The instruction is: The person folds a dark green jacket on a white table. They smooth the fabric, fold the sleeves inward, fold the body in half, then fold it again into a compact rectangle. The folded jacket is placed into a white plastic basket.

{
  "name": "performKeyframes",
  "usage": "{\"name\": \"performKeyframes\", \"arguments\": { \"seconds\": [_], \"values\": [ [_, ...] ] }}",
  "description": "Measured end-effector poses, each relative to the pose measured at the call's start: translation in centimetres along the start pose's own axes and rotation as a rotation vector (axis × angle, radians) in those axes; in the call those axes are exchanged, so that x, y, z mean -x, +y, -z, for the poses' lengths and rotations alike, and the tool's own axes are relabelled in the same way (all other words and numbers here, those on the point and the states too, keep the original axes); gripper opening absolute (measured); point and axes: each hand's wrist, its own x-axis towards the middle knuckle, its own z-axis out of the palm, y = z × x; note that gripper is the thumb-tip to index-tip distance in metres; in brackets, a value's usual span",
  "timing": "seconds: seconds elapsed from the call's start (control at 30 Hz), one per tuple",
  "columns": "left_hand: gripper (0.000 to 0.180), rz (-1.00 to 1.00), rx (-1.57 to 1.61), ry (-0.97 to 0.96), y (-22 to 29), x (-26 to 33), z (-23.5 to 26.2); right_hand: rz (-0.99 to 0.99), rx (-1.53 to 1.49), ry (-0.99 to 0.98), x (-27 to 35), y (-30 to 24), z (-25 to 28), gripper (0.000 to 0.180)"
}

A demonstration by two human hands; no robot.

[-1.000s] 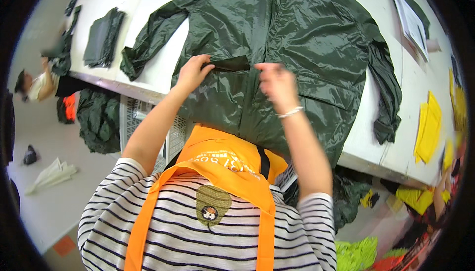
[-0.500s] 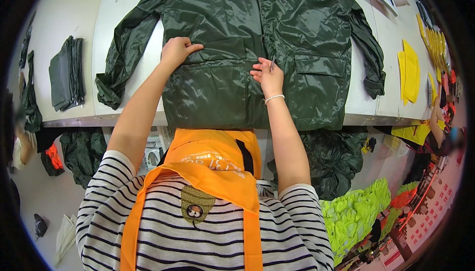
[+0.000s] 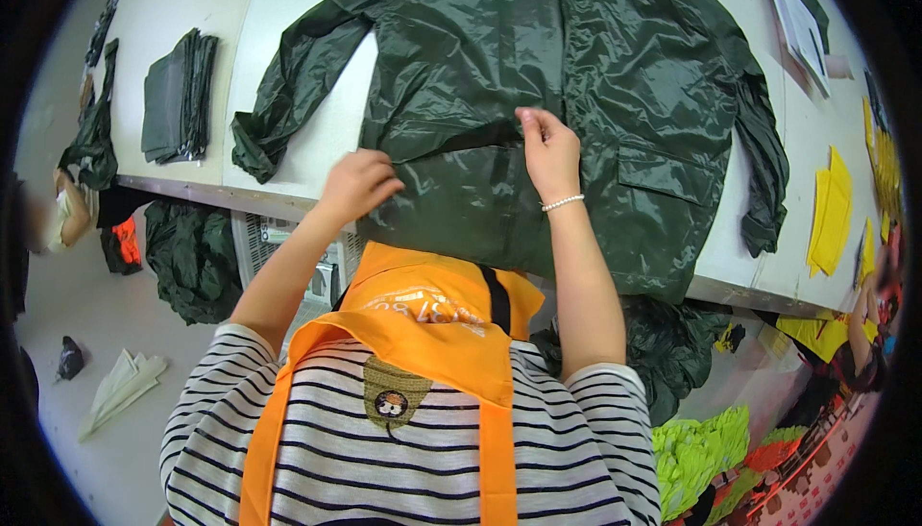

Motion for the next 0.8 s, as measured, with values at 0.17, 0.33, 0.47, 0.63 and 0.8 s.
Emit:
{"name": "performKeyframes", "arguments": {
  "seconds": [0.17,0.33,0.47,0.63,0.8],
  "values": [
    [0.039,0.538,-0.450,0.681,-9.7,4.7,8.1,-0.072,0.631,-0.449,1.2,0.9,-0.6,0.037],
    [0.069,1.243,0.137,0.506,-18.2,10.9,10.5,-0.245,0.649,-0.406,1.9,1.3,-1.8,0.040],
    [0.032,1.064,0.620,0.594,-18.6,12.4,7.5,-0.237,0.998,-0.352,2.5,-2.8,-4.2,0.034],
    [0.023,0.910,0.623,0.560,-6.9,8.3,10.0,-0.017,0.033,-0.286,5.7,-11.6,-13.3,0.022],
    [0.022,0.811,0.724,0.459,-3.9,8.4,9.9,0.032,-0.201,-0.462,5.8,-13.6,-20.7,0.031]
  ]
}}
